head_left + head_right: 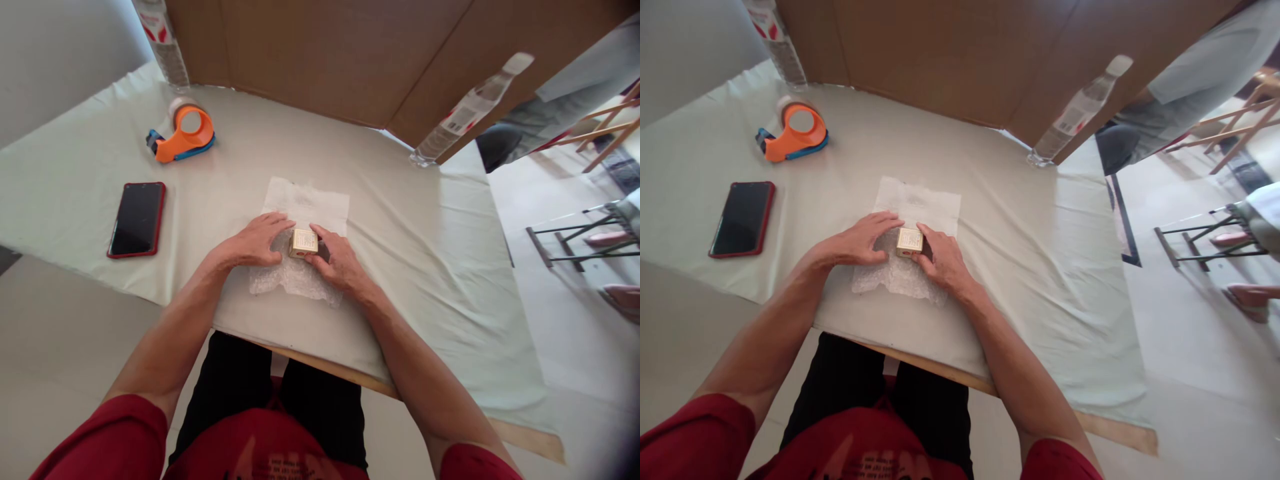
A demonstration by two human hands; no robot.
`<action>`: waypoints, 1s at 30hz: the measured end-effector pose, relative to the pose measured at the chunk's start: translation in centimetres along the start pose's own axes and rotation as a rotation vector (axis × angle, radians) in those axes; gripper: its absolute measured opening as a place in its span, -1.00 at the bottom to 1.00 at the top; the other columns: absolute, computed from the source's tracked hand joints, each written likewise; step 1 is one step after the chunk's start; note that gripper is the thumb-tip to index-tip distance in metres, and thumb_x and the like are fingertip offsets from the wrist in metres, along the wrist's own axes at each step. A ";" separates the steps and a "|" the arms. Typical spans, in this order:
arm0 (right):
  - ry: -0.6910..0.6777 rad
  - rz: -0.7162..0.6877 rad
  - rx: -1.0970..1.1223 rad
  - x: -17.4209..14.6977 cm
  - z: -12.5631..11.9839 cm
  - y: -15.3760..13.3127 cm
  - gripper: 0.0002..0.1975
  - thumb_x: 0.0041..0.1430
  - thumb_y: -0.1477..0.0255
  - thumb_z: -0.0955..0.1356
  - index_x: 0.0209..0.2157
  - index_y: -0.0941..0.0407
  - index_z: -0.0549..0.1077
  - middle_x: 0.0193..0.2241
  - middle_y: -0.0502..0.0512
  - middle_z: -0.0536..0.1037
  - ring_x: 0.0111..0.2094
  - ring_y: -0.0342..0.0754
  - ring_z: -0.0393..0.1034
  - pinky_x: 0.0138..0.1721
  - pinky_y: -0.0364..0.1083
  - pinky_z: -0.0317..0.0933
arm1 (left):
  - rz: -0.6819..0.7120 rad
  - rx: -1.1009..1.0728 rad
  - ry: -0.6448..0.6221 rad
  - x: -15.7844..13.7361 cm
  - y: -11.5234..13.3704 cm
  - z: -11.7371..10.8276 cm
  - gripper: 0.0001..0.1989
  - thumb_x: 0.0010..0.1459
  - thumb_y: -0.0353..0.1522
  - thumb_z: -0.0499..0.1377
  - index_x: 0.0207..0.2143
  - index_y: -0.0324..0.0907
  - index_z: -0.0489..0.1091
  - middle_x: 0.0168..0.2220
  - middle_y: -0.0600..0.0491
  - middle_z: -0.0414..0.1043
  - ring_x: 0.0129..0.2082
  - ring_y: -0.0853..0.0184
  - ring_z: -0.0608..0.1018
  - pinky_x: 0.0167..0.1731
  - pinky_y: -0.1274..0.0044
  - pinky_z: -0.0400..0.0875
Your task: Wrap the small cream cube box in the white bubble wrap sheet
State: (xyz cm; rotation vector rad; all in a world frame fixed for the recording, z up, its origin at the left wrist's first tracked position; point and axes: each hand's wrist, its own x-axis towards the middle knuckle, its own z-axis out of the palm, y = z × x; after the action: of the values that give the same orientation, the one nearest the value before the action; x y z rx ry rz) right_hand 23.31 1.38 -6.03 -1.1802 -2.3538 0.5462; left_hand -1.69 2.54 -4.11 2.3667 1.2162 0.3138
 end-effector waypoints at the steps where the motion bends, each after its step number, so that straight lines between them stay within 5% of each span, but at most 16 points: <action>1: 0.001 -0.001 0.001 0.0 0.0 0.0 -0.37 0.24 0.29 0.33 0.31 0.11 0.20 0.12 0.31 0.51 0.04 0.24 0.42 0.05 0.20 0.26 | 0.002 0.000 0.002 0.0 0.0 0.0 -0.23 0.00 -0.34 0.15 0.31 -0.25 0.18 0.39 -0.23 0.11 0.40 -0.03 0.15 0.36 0.15 0.04; 18: -0.001 0.002 0.032 0.2 -0.1 0.0 -0.40 0.21 0.29 0.35 0.26 0.09 0.26 0.16 0.27 0.49 0.06 0.23 0.43 0.07 0.22 0.28 | 0.014 -0.005 0.027 0.0 -0.2 0.1 -0.27 0.00 -0.40 0.12 0.28 -0.25 0.22 0.37 -0.21 0.16 0.38 0.00 0.20 0.36 0.14 0.07; 24: 0.002 -0.003 0.119 0.1 -0.7 -0.1 -0.32 0.15 0.22 0.41 0.26 0.10 0.24 0.19 0.31 0.44 0.06 0.22 0.44 0.07 0.22 0.29 | -0.003 -0.052 0.141 0.1 0.0 0.1 -0.34 -0.01 -0.46 0.08 0.21 -0.20 0.32 0.28 -0.11 0.32 0.33 0.09 0.29 0.34 0.21 0.16; 27: 0.147 -0.013 0.190 0.0 -1.7 -1.0 -0.46 0.18 0.21 0.40 0.16 0.07 0.33 0.13 0.27 0.47 -0.04 0.10 0.48 -0.03 0.12 0.35 | -0.010 -0.121 0.238 0.1 0.5 0.0 -0.36 -0.03 -0.48 0.07 0.16 -0.15 0.37 0.24 -0.03 0.38 0.29 0.14 0.35 0.30 0.25 0.24; 30: 0.240 -0.052 0.207 -0.2 -3.5 -2.7 -0.75 0.23 0.25 0.37 -0.10 0.05 0.45 -0.14 0.14 0.59 -0.17 0.03 0.49 -0.10 0.05 0.34 | -0.039 -0.233 0.295 0.0 1.2 -0.5 -0.40 -0.05 -0.48 0.04 0.10 -0.17 0.44 0.20 -0.02 0.43 0.22 0.17 0.43 0.23 0.31 0.33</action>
State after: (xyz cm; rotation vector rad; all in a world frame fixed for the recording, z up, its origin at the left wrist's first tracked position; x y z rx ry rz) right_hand 23.58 0.22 -1.78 -1.0263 -2.0653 0.5799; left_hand -1.00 2.10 -3.02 2.1449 1.2753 0.7709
